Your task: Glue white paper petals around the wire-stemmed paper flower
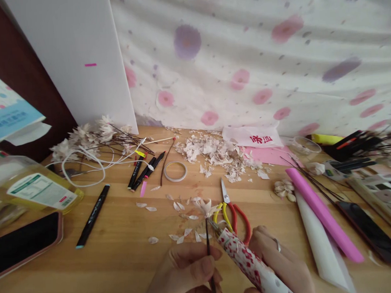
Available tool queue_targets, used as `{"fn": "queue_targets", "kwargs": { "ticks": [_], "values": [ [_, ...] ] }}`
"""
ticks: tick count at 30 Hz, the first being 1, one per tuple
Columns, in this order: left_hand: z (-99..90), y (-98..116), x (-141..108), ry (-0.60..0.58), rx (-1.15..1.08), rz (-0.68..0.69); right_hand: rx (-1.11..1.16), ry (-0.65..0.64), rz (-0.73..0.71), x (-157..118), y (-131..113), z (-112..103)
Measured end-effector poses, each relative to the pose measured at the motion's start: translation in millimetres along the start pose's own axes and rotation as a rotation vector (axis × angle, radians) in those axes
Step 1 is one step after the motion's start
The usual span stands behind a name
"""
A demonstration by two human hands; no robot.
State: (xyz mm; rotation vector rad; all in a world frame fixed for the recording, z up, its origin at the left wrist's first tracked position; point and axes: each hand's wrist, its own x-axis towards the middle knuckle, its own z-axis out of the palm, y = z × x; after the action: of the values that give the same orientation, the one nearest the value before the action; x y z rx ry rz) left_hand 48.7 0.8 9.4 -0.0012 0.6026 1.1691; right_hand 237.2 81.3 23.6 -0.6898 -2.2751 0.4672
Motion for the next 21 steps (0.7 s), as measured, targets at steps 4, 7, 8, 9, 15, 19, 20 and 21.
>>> {"fn": "queue_targets", "kwargs": {
  "ticks": [4, 7, 8, 9, 15, 19, 20, 21],
  "values": [
    [9.6, 7.1, -4.4, 0.002, -0.003, 0.001, -0.009, 0.014, 0.055, 6.4, -9.9, 1.0],
    [8.9, 21.9, -10.7, 0.046, 0.008, 0.087, -0.015, 0.019, 0.226, 3.8, -8.2, -1.2],
    [5.0, 28.1, -13.3, 0.085, 0.002, 0.137, -0.015, 0.016, 0.308, 0.6, -3.6, -2.5],
    [-0.9, 34.3, -16.2, 0.130, -0.013, 0.192, -0.024, 0.022, 0.401, -3.8, 3.3, -4.3],
    [-51.4, 60.0, -36.9, 0.382, -0.168, 0.439, -0.232, 0.221, 0.976, -40.3, 71.1, -17.5],
    [-62.3, 67.9, -43.0, 0.436, -0.156, 0.485, -0.253, 0.258, 1.013, -50.6, 97.9, -17.5],
    [-61.8, 69.9, -42.9, 0.446, -0.161, 0.473, -0.256, 0.260, 1.013, -50.0, 99.9, -15.9],
    [-60.8, 71.8, -42.3, 0.453, -0.169, 0.459, -0.259, 0.266, 1.014, -48.6, 100.6, -14.3]
  ]
}}
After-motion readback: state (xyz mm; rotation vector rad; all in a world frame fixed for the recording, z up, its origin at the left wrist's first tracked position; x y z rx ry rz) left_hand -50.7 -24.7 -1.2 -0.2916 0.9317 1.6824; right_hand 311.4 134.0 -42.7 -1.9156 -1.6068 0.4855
